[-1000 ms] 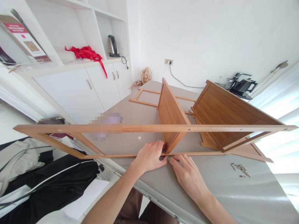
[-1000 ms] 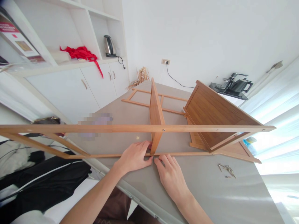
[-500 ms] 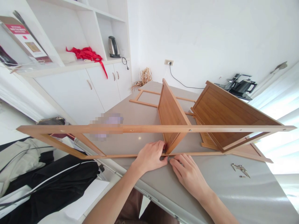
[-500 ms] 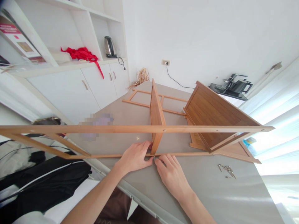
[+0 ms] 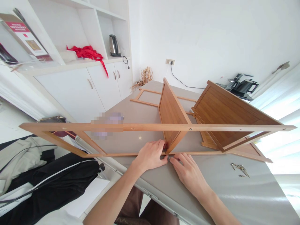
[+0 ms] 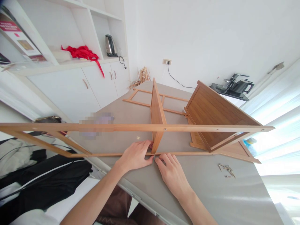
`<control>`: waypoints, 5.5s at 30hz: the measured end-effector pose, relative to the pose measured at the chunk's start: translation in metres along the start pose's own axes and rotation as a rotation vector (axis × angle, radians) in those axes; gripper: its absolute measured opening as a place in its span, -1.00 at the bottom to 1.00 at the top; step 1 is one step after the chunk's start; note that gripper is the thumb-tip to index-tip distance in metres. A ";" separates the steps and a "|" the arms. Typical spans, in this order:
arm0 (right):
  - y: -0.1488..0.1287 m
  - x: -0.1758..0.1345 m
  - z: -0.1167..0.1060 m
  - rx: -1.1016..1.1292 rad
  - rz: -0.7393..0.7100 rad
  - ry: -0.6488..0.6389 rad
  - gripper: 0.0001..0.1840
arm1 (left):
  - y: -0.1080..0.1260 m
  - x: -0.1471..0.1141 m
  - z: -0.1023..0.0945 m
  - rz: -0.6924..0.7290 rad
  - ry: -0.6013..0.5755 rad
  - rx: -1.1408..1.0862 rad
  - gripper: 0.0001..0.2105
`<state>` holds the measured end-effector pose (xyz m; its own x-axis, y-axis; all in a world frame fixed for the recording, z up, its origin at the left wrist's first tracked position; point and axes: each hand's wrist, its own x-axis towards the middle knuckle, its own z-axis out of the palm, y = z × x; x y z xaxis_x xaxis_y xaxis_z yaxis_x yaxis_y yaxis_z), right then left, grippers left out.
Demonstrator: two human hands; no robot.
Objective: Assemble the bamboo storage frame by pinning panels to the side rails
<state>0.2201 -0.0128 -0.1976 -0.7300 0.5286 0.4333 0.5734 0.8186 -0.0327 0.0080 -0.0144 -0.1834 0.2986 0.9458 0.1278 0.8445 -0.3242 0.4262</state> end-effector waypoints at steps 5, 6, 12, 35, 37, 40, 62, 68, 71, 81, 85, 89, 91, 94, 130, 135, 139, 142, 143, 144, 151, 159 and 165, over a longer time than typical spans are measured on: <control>0.000 -0.002 0.002 -0.002 0.005 -0.002 -0.81 | 0.000 0.000 0.000 0.003 0.009 0.002 -0.69; 0.000 -0.002 0.002 0.000 0.009 -0.002 -0.80 | 0.000 0.000 0.001 0.000 0.008 0.002 -0.69; -0.001 -0.001 0.002 -0.001 0.017 0.004 -0.76 | -0.001 0.001 0.003 -0.019 0.018 -0.016 -0.70; 0.001 -0.005 0.007 0.026 0.056 -0.004 -0.78 | -0.003 0.000 0.004 0.020 0.032 0.006 -0.68; 0.001 -0.005 0.007 0.052 0.061 -0.012 -0.78 | -0.003 0.000 0.004 0.018 0.032 0.004 -0.68; 0.000 -0.005 0.005 0.079 0.073 -0.005 -0.79 | -0.003 0.000 0.004 0.015 0.034 0.002 -0.69; -0.002 -0.003 0.010 0.233 0.221 -0.053 -0.84 | -0.008 0.001 0.015 -0.018 0.062 0.070 -0.83; -0.002 -0.002 0.012 0.236 0.224 -0.049 -0.83 | -0.007 0.003 0.013 0.009 0.058 0.097 -0.84; -0.002 -0.001 0.012 0.256 0.219 -0.025 -0.83 | -0.007 0.004 0.009 0.018 0.023 0.104 -0.85; -0.002 -0.034 -0.012 0.187 0.275 0.044 -0.77 | -0.001 0.012 -0.005 0.022 -0.070 0.223 -0.73; 0.008 -0.067 -0.030 0.148 0.434 0.138 -0.76 | -0.001 0.014 -0.007 0.043 -0.095 0.228 -0.72; 0.029 -0.096 -0.045 0.130 0.654 0.274 -0.74 | -0.002 0.015 -0.007 0.064 -0.082 0.233 -0.72; 0.042 -0.104 -0.050 0.125 0.761 0.344 -0.72 | 0.000 0.017 -0.006 0.068 -0.079 0.242 -0.71; 0.060 -0.110 -0.054 0.133 0.864 0.414 -0.68 | 0.008 0.021 -0.006 0.051 -0.093 0.250 -0.70; 0.083 -0.117 -0.036 0.204 0.931 0.380 -0.61 | 0.065 0.119 0.026 0.115 -0.070 0.237 -0.69; 0.082 -0.118 -0.036 0.193 0.946 0.375 -0.62 | 0.067 0.126 0.034 0.110 -0.071 0.236 -0.68; 0.082 -0.117 -0.039 0.206 0.980 0.354 -0.62 | 0.061 0.125 0.035 0.100 -0.087 0.231 -0.63; 0.082 -0.115 -0.041 0.211 1.015 0.348 -0.63 | 0.056 0.120 0.032 0.111 -0.113 0.221 -0.59; 0.082 -0.115 -0.042 0.213 1.025 0.346 -0.63 | 0.055 0.118 0.031 0.119 -0.120 0.217 -0.58; 0.083 -0.115 -0.042 0.215 1.033 0.343 -0.63 | 0.054 0.116 0.030 0.128 -0.124 0.213 -0.57; 0.083 -0.114 -0.040 0.211 1.053 0.318 -0.62 | 0.057 0.115 0.030 0.122 -0.087 0.182 -0.63; 0.084 -0.115 -0.038 0.204 1.064 0.331 -0.57 | 0.055 0.114 0.034 0.122 0.035 0.191 -0.72; 0.086 -0.117 -0.037 0.230 1.099 0.368 -0.58 | 0.056 0.093 0.023 0.217 0.162 0.193 -0.75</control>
<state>0.3683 -0.0128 -0.2183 0.2861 0.9088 0.3037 0.7189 0.0060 -0.6951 0.0929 0.0551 -0.1680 0.4194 0.8400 0.3441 0.8420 -0.5017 0.1982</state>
